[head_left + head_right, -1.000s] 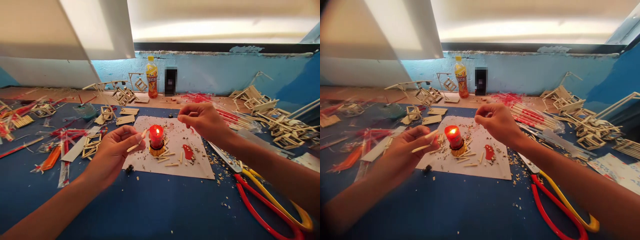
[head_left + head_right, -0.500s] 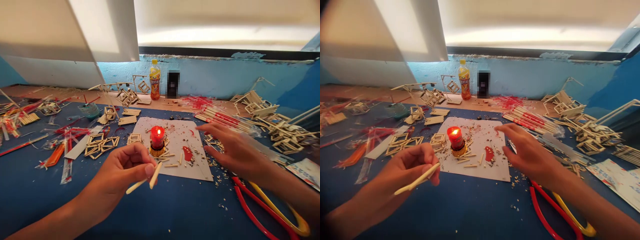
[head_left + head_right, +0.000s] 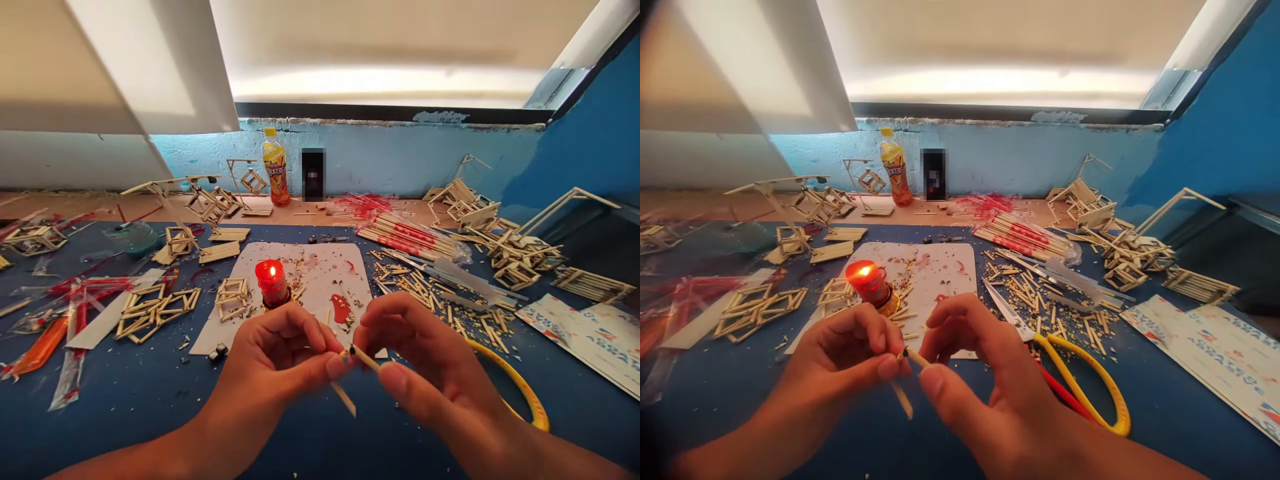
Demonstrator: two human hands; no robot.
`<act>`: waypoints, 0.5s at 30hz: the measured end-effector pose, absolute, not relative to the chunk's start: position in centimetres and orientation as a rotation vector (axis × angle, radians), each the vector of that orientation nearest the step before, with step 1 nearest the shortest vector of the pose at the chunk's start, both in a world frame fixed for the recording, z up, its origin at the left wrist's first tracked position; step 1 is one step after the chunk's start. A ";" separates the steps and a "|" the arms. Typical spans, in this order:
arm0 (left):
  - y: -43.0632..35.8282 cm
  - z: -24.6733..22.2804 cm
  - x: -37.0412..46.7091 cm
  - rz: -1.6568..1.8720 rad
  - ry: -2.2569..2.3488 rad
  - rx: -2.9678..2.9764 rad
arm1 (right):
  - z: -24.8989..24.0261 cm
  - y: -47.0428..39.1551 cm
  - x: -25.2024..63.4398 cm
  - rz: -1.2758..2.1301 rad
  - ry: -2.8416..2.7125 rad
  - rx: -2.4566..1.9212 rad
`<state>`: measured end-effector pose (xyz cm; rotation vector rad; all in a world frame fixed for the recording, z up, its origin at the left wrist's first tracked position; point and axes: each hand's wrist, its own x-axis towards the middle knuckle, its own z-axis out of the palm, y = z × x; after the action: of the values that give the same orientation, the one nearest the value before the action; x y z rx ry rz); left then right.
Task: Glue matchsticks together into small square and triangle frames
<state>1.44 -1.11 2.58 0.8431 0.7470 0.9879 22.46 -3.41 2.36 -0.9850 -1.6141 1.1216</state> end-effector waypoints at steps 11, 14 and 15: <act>-0.7 2.0 1.2 0.968 0.795 0.958 | 2.3 -2.9 21.6 1.122 -1.556 -1.044; -0.9 2.3 1.3 0.995 0.838 1.028 | 2.1 -2.9 21.6 1.130 -1.550 -1.051; -1.0 2.3 1.3 1.011 0.851 1.045 | 2.1 -2.9 21.6 1.120 -1.557 -1.053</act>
<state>1.27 -0.95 2.35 1.0445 0.8510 1.0110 21.60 -2.91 2.13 -1.0532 -1.5570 1.1200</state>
